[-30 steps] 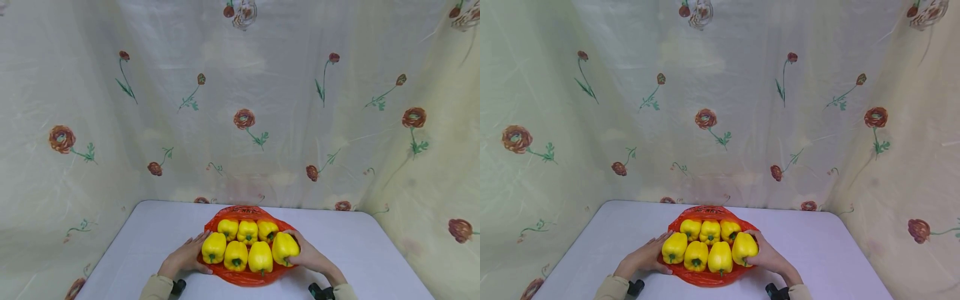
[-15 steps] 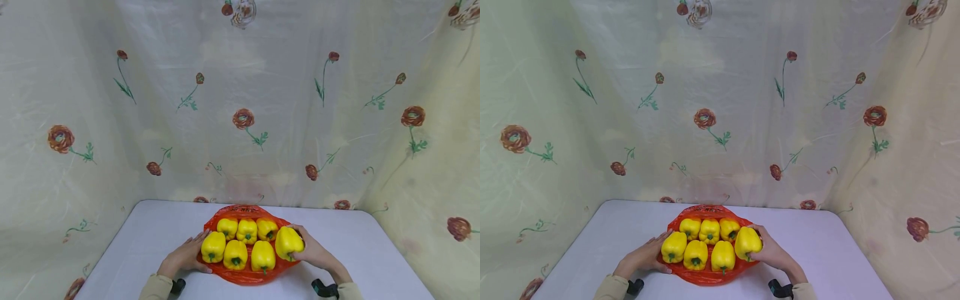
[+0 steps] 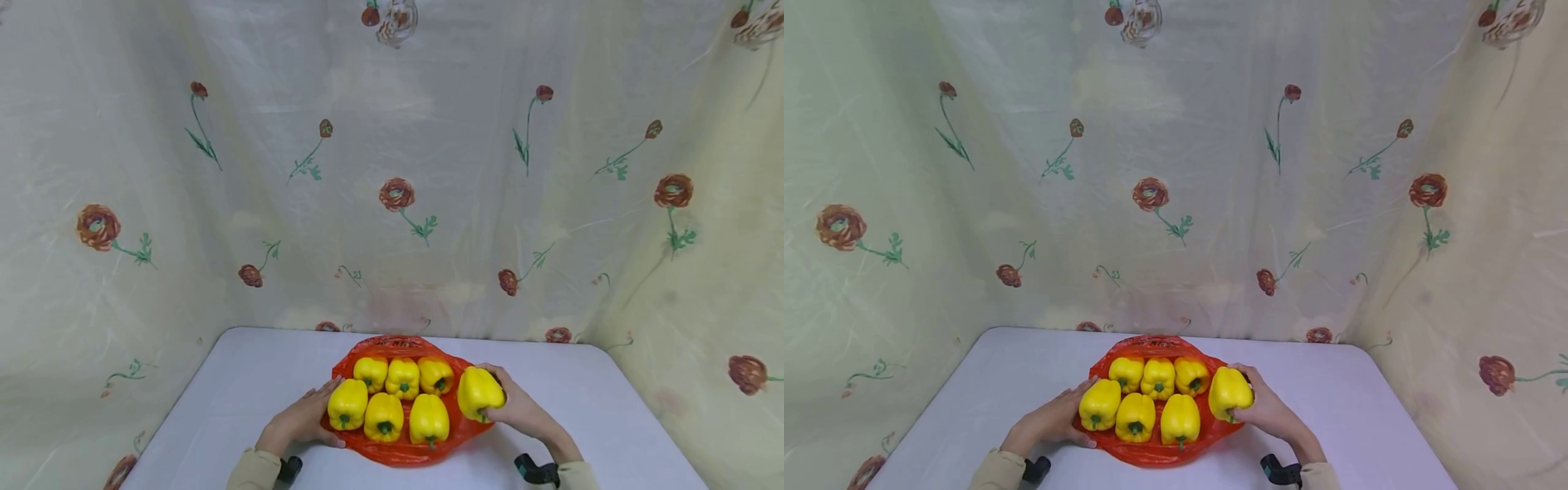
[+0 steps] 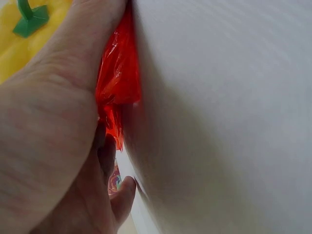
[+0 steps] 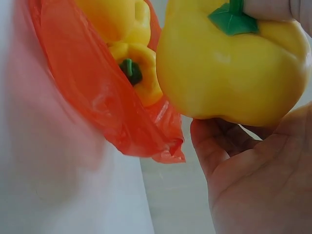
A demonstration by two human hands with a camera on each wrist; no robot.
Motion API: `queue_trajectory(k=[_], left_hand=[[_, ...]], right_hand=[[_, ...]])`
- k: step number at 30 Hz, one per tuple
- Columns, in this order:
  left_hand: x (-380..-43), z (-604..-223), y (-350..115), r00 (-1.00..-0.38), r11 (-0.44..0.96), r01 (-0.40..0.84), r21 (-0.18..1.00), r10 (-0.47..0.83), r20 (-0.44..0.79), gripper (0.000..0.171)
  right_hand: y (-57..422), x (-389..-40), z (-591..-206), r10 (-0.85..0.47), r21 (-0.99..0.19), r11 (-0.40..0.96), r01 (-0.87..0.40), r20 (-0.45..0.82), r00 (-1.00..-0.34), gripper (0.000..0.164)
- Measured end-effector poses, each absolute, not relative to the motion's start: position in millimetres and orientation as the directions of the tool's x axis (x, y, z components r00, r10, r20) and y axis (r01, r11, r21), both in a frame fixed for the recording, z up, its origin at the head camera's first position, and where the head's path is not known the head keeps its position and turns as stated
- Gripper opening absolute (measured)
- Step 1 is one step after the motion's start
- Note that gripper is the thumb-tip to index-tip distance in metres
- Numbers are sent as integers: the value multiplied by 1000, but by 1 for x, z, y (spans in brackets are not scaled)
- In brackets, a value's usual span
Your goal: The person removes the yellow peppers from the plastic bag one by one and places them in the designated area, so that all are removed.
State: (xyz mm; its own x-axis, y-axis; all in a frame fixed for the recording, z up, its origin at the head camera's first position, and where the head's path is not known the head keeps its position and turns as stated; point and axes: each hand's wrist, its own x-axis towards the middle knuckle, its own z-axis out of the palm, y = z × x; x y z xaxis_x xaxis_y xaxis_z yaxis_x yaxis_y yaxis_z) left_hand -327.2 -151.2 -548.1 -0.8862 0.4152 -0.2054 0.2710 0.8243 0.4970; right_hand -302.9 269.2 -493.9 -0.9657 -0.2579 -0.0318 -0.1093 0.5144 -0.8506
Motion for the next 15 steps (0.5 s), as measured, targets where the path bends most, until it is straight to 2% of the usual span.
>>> queue_trajectory(k=[15], left_hand=[[-329, -550, -151, -889, 822, 249, 512, 404, -217, 109]], right_hand=[[294, -314, -494, -196, -835, 541, -98, -12, -981, 81]])
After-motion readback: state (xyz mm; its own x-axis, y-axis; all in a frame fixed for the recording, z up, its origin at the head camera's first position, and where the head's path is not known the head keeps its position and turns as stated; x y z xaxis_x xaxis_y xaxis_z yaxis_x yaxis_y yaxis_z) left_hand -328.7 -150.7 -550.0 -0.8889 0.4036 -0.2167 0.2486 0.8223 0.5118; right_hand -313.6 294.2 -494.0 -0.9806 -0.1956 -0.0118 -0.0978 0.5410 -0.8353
